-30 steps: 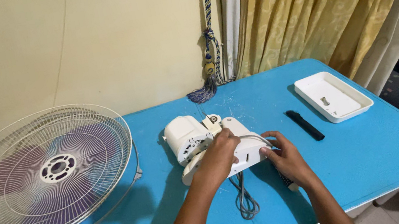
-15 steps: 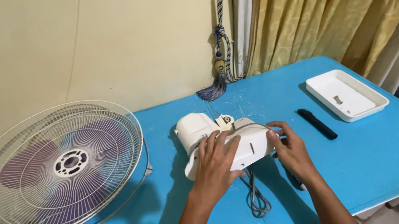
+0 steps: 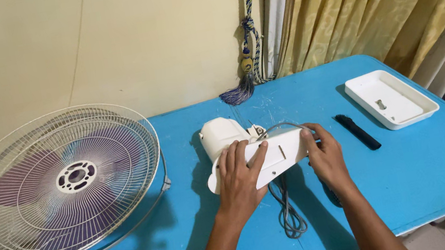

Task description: The person uses a screwdriver to remove screws from the back of a white fan motor housing. They place the removed screws into a white tray on the table. The fan head with the cage and blades sits to the left.

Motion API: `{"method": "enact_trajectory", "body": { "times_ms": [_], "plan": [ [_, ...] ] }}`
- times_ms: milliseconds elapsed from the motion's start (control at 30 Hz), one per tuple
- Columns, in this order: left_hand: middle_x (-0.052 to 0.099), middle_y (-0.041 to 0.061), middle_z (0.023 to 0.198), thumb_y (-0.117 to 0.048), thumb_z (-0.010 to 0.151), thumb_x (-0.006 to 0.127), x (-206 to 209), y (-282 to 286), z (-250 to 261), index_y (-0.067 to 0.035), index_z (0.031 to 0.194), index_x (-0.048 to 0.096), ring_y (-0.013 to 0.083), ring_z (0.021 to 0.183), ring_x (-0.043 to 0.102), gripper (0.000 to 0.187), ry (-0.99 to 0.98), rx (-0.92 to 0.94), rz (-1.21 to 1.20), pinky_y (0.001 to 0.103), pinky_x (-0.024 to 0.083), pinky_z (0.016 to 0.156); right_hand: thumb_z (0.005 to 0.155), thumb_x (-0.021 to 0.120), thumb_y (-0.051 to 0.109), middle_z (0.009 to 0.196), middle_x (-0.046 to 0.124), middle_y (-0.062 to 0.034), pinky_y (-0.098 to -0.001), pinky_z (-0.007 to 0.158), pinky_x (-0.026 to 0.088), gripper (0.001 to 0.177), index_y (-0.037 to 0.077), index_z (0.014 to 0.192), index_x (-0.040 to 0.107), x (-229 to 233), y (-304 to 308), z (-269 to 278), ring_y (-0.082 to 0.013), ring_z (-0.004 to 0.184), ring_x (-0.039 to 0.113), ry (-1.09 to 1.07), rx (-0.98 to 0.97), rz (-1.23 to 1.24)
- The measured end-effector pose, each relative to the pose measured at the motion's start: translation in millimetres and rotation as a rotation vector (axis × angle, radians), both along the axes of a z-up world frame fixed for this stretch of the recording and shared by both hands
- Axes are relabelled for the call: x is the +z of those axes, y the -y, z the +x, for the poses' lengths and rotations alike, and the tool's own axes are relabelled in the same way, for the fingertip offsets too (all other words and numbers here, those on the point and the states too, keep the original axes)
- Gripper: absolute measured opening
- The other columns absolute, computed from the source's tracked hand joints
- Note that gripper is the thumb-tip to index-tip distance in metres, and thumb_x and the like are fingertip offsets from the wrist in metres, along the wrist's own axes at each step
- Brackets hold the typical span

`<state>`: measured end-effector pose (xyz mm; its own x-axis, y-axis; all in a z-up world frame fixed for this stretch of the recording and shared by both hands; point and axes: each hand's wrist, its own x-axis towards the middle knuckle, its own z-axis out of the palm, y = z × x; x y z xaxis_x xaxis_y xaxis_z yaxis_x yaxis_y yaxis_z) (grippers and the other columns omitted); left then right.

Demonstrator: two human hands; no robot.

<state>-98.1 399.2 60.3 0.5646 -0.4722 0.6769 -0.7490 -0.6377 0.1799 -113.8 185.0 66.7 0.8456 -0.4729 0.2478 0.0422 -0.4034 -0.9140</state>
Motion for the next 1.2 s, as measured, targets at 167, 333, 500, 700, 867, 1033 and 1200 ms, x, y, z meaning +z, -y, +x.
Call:
{"method": "enact_trajectory", "body": {
  "times_ms": [167,333,500,700,867,1033,1200],
  "plan": [
    [0.049,0.021,0.137,-0.018,0.055,0.094,2.3,3.7,3.4,-0.016,0.145,0.054,0.0411,0.134,0.044,0.099,-0.033,-0.011,-0.026,0.059,0.030,0.114,0.103,0.051,0.034,0.104,0.073,-0.0159,-0.0332,0.065,0.055,0.043,0.007,0.134,0.064,-15.2,3.0,-2.6,-0.0170,0.085,0.067,0.011,0.004,0.056],
    [0.049,0.021,0.136,-0.019,0.056,0.094,3.6,6.8,2.8,-0.015,0.145,0.054,0.0403,0.133,0.045,0.098,-0.033,-0.001,-0.033,0.057,0.030,0.115,0.099,0.059,0.028,0.120,0.070,-0.0169,-0.0347,0.075,0.058,0.047,0.006,0.141,0.056,-20.0,6.2,-12.9,-0.0203,0.098,0.069,0.055,0.017,0.006],
    [0.049,0.021,0.136,-0.021,0.054,0.094,3.8,14.8,3.0,-0.015,0.144,0.054,0.0403,0.133,0.045,0.098,-0.037,0.027,-0.030,0.057,0.030,0.113,0.091,0.067,0.019,0.125,0.069,-0.0166,-0.0385,0.072,0.059,0.050,0.005,0.138,0.057,-38.1,22.7,-29.2,-0.0252,0.100,0.070,0.065,-0.037,-0.096],
    [0.049,0.022,0.137,-0.025,0.055,0.094,2.6,20.9,4.5,-0.015,0.145,0.053,0.0406,0.130,0.045,0.099,-0.037,0.079,0.007,0.056,0.031,0.112,0.081,0.077,0.012,0.118,0.067,-0.0217,-0.0468,0.080,0.057,0.046,0.004,0.125,0.065,-64.9,39.6,-47.0,-0.0375,0.097,0.068,0.018,-0.124,-0.441],
    [0.049,0.021,0.136,-0.027,0.059,0.092,-1.7,26.5,5.5,-0.016,0.145,0.053,0.0402,0.130,0.046,0.095,0.005,0.112,0.006,0.055,0.031,0.113,0.075,0.080,0.012,0.111,0.067,-0.0224,-0.0503,0.085,0.055,0.046,0.005,0.118,0.066,-78.1,37.6,-52.0,-0.0440,0.101,0.066,-0.109,-0.122,-0.510],
    [0.048,0.021,0.135,-0.029,0.060,0.093,-1.2,27.5,6.7,-0.016,0.145,0.054,0.0398,0.129,0.046,0.095,0.023,0.125,0.004,0.056,0.030,0.112,0.078,0.078,0.011,0.102,0.068,-0.0221,-0.0516,0.083,0.054,0.038,0.005,0.114,0.067,-81.6,30.3,-51.8,-0.0443,0.097,0.065,-0.109,-0.124,-0.519],
    [0.048,0.021,0.134,-0.031,0.060,0.093,-0.4,29.1,4.7,-0.015,0.146,0.054,0.0392,0.128,0.045,0.096,-0.008,0.148,0.035,0.056,0.029,0.113,0.080,0.069,0.001,0.100,0.067,-0.0232,-0.0519,0.081,0.054,0.033,0.005,0.112,0.068,-85.4,24.9,-51.9,-0.0449,0.096,0.065,-0.021,-0.138,-0.523]
  ]
}}
